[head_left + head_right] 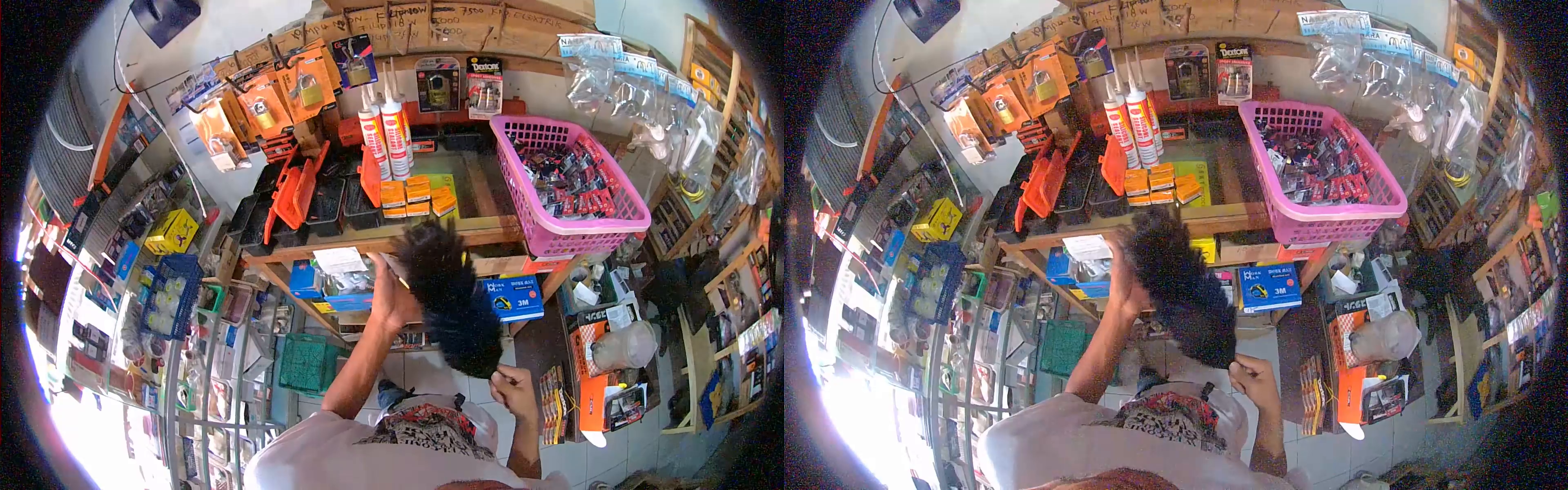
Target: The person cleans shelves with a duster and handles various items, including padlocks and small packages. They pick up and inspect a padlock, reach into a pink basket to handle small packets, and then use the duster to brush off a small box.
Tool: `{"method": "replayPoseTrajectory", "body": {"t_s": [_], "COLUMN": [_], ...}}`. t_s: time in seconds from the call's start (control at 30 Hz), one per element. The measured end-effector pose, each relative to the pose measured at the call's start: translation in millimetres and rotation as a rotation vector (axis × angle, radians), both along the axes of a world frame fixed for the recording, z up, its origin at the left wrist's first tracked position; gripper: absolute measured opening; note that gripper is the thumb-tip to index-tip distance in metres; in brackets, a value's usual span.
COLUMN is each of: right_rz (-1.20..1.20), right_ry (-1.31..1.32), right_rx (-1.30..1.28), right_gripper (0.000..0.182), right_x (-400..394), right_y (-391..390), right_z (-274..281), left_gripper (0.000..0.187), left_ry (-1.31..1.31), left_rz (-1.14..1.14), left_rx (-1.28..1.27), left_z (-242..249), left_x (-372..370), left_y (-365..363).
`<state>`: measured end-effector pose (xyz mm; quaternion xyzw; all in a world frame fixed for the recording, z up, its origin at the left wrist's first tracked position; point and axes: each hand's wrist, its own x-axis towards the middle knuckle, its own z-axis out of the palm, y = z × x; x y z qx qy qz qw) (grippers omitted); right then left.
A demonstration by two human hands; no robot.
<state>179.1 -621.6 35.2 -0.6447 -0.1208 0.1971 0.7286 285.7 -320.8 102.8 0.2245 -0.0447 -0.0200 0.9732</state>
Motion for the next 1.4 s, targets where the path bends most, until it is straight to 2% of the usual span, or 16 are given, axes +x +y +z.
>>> {"method": "replayPoseTrajectory", "body": {"t_s": [0.13,0.17,0.27,0.37,0.43,0.53,0.67,0.7,0.77,0.83,0.93,1.1,1.2,1.23,1.27,1.4], "right_rz": [-0.048,-0.054,0.011,0.080,-0.046,-0.053,-0.153,-0.111,-0.022,-0.069,-0.119,-0.080,-0.096,-0.046,0.002,-0.113], "right_ry": [0.088,0.049,0.052,0.007,-0.006,-0.067,-0.019,-0.060,-0.133,-0.114,-0.101,-0.033,-0.060,-0.077,-0.094,-0.077], "right_rx": [-0.033,-0.032,-0.033,-0.123,-0.208,-0.260,-0.226,-0.254,-0.317,-0.270,-0.217,-0.231,-0.218,-0.212,-0.204,-0.148], "right_gripper": [0.026,0.029,0.022,0.021,0.024,0.026,0.026,0.026,0.026,0.026,0.027,0.029,0.022,0.018,0.019,0.020], "right_x": [-1.9,-1.2,-0.8,-1.2,-3.5,-6.5,-7.2,-5.1,-5.3,-8.2,-9.0,-9.9,-10.5,-9.8,-9.9,-0.1], "right_y": [-3.4,-3.5,-11.8,-10.2,-0.1,10.5,19.1,19.0,15.4,19.6,21.3,23.3,28.5,30.8,32.8,44.1], "right_z": [4.8,3.6,-3.2,-8.9,-6.9,-8.4,-0.5,-0.1,-0.3,2.1,-10.8,-8.7,-12.4,-10.2,-9.1,-20.5], "left_gripper": [0.067,0.048,0.037,0.038,0.041,0.048,0.049,0.048,0.050,0.050,0.046,0.047,0.046,0.047,0.048,0.050], "left_ry": [0.249,0.219,0.227,0.470,0.382,0.059,-0.060,-0.009,-0.186,-0.200,0.024,-0.016,0.110,-0.216,-0.135,0.107], "left_rz": [0.192,0.184,0.092,-0.688,-0.692,0.085,0.095,0.142,0.319,0.327,0.097,0.047,0.112,-0.108,-0.115,-0.167], "left_rx": [0.197,0.117,0.050,-2.094,-2.110,-0.001,-0.161,0.015,0.501,0.551,-0.028,-0.195,0.023,-0.176,-0.168,-0.076], "left_z": [-35.4,-46.3,-35.6,-37.8,-33.6,-23.5,-23.4,-19.5,-33.2,-20.6,15.2,-9.6,7.7,-14.0,-38.9,-39.3], "left_x": [11.1,6.9,5.9,-5.0,-7.9,-6.7,-7.4,-6.1,-4.7,-9.4,-20.0,-16.4,-26.1,-13.1,-16.8,-40.6], "left_y": [12.3,16.4,17.5,20.7,19.8,12.5,10.9,13.0,17.2,13.0,4.8,10.4,0.2,6.9,8.0,-22.1]}}
